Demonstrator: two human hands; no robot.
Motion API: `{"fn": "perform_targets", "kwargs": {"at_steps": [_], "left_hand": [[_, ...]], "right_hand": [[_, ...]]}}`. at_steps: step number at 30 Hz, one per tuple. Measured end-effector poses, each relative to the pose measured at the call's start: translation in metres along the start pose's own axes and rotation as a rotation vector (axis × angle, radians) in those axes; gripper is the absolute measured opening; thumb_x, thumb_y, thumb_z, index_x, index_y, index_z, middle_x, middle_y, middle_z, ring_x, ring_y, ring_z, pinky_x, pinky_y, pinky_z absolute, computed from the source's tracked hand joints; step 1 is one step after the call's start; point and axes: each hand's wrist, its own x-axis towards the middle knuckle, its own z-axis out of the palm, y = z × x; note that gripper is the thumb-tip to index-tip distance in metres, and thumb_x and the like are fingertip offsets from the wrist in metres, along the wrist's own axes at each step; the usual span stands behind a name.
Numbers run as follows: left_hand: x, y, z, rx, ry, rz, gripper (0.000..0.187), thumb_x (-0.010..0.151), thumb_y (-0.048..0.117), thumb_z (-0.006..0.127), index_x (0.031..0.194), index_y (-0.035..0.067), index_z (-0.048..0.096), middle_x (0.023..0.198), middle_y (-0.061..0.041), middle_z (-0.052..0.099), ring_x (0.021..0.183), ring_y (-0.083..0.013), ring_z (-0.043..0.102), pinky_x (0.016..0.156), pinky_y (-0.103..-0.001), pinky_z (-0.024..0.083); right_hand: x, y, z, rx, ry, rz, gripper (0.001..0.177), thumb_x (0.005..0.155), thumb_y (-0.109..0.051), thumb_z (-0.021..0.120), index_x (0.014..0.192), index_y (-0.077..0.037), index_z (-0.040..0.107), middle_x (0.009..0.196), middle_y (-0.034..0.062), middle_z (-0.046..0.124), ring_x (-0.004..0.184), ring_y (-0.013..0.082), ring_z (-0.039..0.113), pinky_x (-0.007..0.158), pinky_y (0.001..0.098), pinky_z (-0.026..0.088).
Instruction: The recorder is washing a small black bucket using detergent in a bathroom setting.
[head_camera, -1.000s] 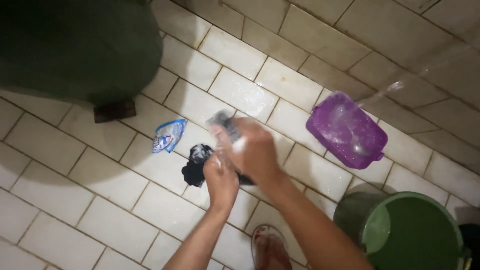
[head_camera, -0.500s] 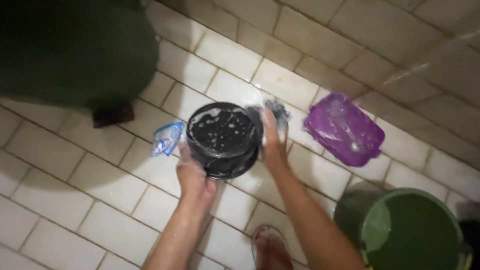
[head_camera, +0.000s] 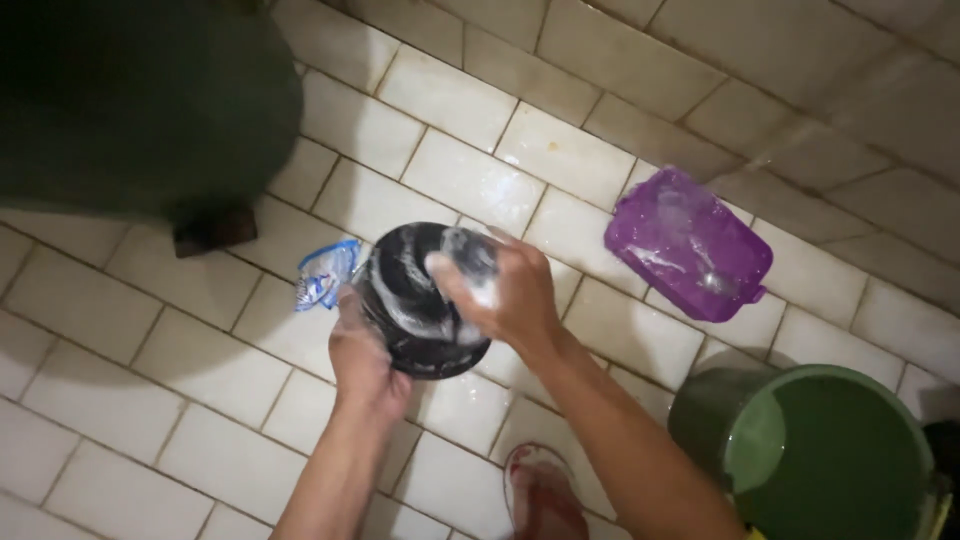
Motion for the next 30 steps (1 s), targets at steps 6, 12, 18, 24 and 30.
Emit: {"fn": "perform_targets", "kwargs": {"at_steps": [6,12,18,24,30], "left_hand": [[-0.008,-0.044,-0.002,0.215,0.027,0.171,0.031,0.102,0.030,0.050,0.122,0.007,0.056,0.104,-0.006,0.069,0.089,-0.0144,0.068,0.079,-0.034,0.059],[-0.016,-0.008,0.010,0.330,0.046,0.364,0.051,0.111,0.039,0.036,0.114,-0.003,0.065,0.098,-0.009,0.071,0.082,-0.0156,0.066,0.073,-0.033,0.058],[0.027,-0.027,-0.036,0.374,0.005,0.532,0.039,0.110,0.029,0.040,0.111,-0.002,0.065,0.103,-0.010,0.072,0.089,-0.0189,0.067,0.078,-0.033,0.058],[0.009,-0.049,-0.046,1.003,-0.166,0.937,0.019,0.097,0.002,0.053,0.107,-0.005,0.066,0.087,-0.016,0.066,0.073,-0.0223,0.066,0.066,-0.038,0.052],[0.015,-0.047,-0.052,1.215,-0.094,1.086,0.024,0.102,0.011,0.046,0.111,0.002,0.066,0.059,-0.012,0.052,0.053,-0.0240,0.055,0.051,-0.040,0.046]], "right_hand": [[0.027,-0.025,0.022,-0.038,-0.134,-0.035,0.026,0.075,-0.027,0.083,0.086,-0.008,0.070,0.075,0.0152,0.070,0.068,0.0336,0.070,0.062,0.0432,0.055],[-0.022,0.053,0.045,0.170,-0.051,0.487,0.026,0.089,-0.023,0.073,0.107,-0.006,0.071,0.090,0.0129,0.076,0.077,0.0213,0.075,0.073,0.0346,0.058],[-0.057,-0.007,0.044,0.663,0.344,0.348,0.063,0.087,-0.024,0.073,0.143,-0.010,0.048,0.136,0.0114,0.058,0.117,0.0208,0.065,0.093,0.0328,0.055],[0.054,-0.018,0.011,-0.223,-0.160,0.101,0.046,0.075,-0.026,0.080,0.117,-0.008,0.071,0.117,0.0190,0.073,0.110,0.0390,0.069,0.094,0.0462,0.056],[0.026,-0.026,0.006,-0.046,-0.031,0.126,0.039,0.083,-0.030,0.078,0.111,-0.003,0.074,0.112,0.0191,0.074,0.104,0.0360,0.071,0.091,0.0447,0.059]]}}
